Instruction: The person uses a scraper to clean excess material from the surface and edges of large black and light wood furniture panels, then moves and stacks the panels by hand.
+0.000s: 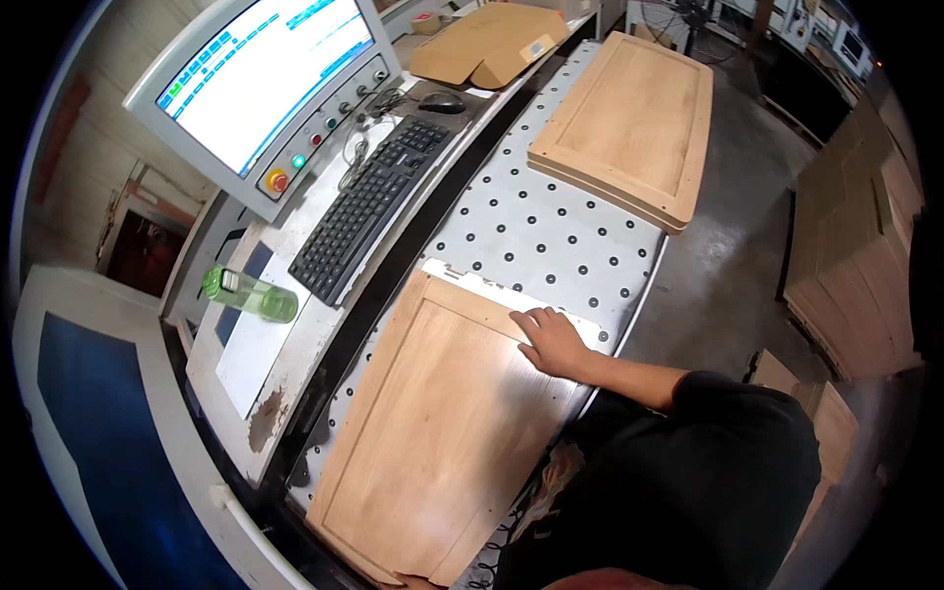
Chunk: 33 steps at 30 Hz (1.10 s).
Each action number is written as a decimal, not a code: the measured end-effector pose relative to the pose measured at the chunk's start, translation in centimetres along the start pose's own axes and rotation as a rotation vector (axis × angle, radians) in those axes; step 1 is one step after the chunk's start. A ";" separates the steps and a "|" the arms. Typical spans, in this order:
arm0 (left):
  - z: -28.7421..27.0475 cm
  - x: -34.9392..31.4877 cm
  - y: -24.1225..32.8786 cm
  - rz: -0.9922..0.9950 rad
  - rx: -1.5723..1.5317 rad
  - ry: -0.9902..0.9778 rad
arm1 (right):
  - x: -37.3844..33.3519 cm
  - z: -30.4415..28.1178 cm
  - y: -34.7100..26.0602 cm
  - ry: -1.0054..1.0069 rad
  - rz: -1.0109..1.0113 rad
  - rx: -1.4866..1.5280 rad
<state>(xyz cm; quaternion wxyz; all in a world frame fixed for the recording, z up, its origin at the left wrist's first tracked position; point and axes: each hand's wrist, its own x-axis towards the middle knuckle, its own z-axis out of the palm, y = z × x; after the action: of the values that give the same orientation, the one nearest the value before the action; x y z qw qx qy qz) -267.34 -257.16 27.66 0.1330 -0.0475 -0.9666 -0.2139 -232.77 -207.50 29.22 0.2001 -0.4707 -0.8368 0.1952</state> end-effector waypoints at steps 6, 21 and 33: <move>-0.7 0.6 3.2 0.251 -0.027 0.158 | 0.4 -0.8 0.8 -0.004 -0.049 0.064; 5.0 -9.8 11.2 0.137 -0.183 0.095 | 6.6 -14.9 13.8 0.062 -0.163 0.016; 8.8 -25.8 35.8 -0.091 -0.588 -0.478 | 10.8 -31.5 39.5 0.357 -0.012 -0.082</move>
<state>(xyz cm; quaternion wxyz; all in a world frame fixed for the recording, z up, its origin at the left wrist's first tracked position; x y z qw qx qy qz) -239.32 -221.90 27.16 -0.1250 -0.0894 -0.8687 -0.4708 -193.50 -174.83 37.08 0.3272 -0.5008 -0.7980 0.0729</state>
